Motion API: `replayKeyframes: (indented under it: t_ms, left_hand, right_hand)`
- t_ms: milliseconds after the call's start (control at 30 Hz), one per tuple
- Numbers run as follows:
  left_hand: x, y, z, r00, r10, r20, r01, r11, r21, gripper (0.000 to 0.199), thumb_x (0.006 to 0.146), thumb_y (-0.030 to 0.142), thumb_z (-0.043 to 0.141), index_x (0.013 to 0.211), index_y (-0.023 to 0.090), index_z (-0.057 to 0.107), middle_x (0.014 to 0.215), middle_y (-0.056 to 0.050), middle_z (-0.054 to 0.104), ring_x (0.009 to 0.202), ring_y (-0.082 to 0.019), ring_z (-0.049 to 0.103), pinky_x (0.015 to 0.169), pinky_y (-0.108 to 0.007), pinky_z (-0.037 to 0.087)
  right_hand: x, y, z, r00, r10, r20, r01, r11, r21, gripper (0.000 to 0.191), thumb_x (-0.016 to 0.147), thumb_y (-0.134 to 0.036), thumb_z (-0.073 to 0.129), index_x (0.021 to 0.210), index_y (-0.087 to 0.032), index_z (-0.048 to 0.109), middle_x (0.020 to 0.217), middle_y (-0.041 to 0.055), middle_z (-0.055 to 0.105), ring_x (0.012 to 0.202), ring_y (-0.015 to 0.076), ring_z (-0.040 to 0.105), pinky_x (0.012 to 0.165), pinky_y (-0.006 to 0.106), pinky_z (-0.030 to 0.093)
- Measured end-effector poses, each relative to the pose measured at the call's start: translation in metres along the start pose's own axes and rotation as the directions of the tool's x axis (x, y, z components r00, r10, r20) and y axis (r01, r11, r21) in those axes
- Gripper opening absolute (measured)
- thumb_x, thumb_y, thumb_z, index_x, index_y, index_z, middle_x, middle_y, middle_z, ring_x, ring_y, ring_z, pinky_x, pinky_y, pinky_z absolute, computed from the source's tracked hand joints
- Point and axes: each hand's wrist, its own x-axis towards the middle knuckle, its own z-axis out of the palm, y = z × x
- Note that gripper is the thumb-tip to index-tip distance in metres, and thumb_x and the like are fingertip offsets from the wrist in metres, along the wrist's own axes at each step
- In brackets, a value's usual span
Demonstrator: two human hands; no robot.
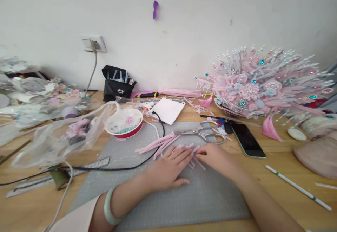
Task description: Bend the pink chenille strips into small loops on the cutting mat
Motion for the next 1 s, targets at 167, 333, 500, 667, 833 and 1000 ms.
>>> replayKeyframes:
  t_ms: [167, 333, 500, 667, 833, 1000]
  left_hand:
    - [0.002, 0.001, -0.001, 0.995, 0.089, 0.045, -0.087, 0.995, -0.043, 0.068, 0.083, 0.052, 0.03, 0.136, 0.014, 0.016, 0.141, -0.011, 0.025, 0.131, -0.023, 0.014, 0.107, -0.039, 0.009]
    - [0.003, 0.0, 0.0, 0.994, 0.077, 0.074, -0.074, 0.996, -0.05, 0.066, 0.083, 0.052, 0.031, 0.135, 0.014, 0.02, 0.141, -0.011, 0.025, 0.131, -0.023, 0.015, 0.107, -0.04, 0.009]
    - [0.005, 0.001, 0.001, 0.996, 0.071, 0.054, -0.07, 0.997, -0.026, 0.068, 0.081, 0.053, 0.034, 0.136, 0.016, 0.018, 0.141, -0.01, 0.025, 0.13, -0.025, 0.017, 0.106, -0.041, 0.009]
    - [0.009, 0.003, 0.002, 0.996, 0.082, 0.042, -0.082, 0.996, -0.021, 0.061, 0.082, 0.049, 0.032, 0.135, 0.02, 0.023, 0.14, -0.007, 0.029, 0.13, -0.025, 0.019, 0.106, -0.042, 0.008]
    - [0.009, 0.003, 0.004, 0.997, 0.069, 0.028, -0.069, 0.998, -0.016, 0.062, 0.081, 0.048, 0.035, 0.134, 0.017, 0.025, 0.137, -0.008, 0.035, 0.127, -0.023, 0.025, 0.106, -0.04, 0.007]
    - [0.009, 0.005, 0.004, 0.997, 0.07, 0.014, -0.07, 0.997, 0.015, 0.06, 0.079, 0.047, 0.038, 0.129, 0.013, 0.034, 0.13, -0.009, 0.045, 0.124, -0.023, 0.03, 0.106, -0.038, 0.009]
  right_hand:
    - [0.01, 0.015, -0.012, 0.956, 0.118, -0.27, -0.154, 0.981, -0.118, 0.025, 0.081, -0.016, 0.043, 0.096, -0.014, 0.063, 0.099, 0.0137, 0.062, 0.093, 0.0255, 0.055, 0.073, 0.031, 0.037]
    - [0.021, 0.031, -0.005, 0.952, 0.102, -0.29, -0.155, 0.974, -0.163, 0.023, 0.078, -0.017, 0.052, 0.098, -0.013, 0.063, 0.106, 0.013, 0.058, 0.09, 0.0228, 0.056, 0.077, 0.03, 0.038]
    - [0.025, 0.035, -0.002, 0.953, 0.083, -0.292, -0.135, 0.977, -0.165, 0.021, 0.077, -0.016, 0.053, 0.094, -0.013, 0.065, 0.101, 0.0115, 0.058, 0.088, 0.0208, 0.056, 0.076, 0.028, 0.039]
    - [0.03, 0.036, -0.002, 0.946, 0.071, -0.315, -0.126, 0.979, -0.158, 0.019, 0.077, -0.017, 0.053, 0.09, -0.012, 0.067, 0.096, 0.0122, 0.06, 0.089, 0.0219, 0.056, 0.077, 0.028, 0.039]
    - [0.038, 0.038, 0.003, 0.924, 0.088, -0.372, -0.151, 0.978, -0.142, 0.021, 0.078, -0.017, 0.053, 0.093, -0.011, 0.067, 0.097, 0.0129, 0.059, 0.088, 0.0218, 0.056, 0.078, 0.028, 0.039]
    - [0.045, 0.043, 0.006, 0.903, 0.09, -0.42, -0.158, 0.979, -0.13, 0.022, 0.078, -0.018, 0.052, 0.095, -0.013, 0.066, 0.098, 0.0114, 0.058, 0.087, 0.02, 0.056, 0.077, 0.026, 0.039]
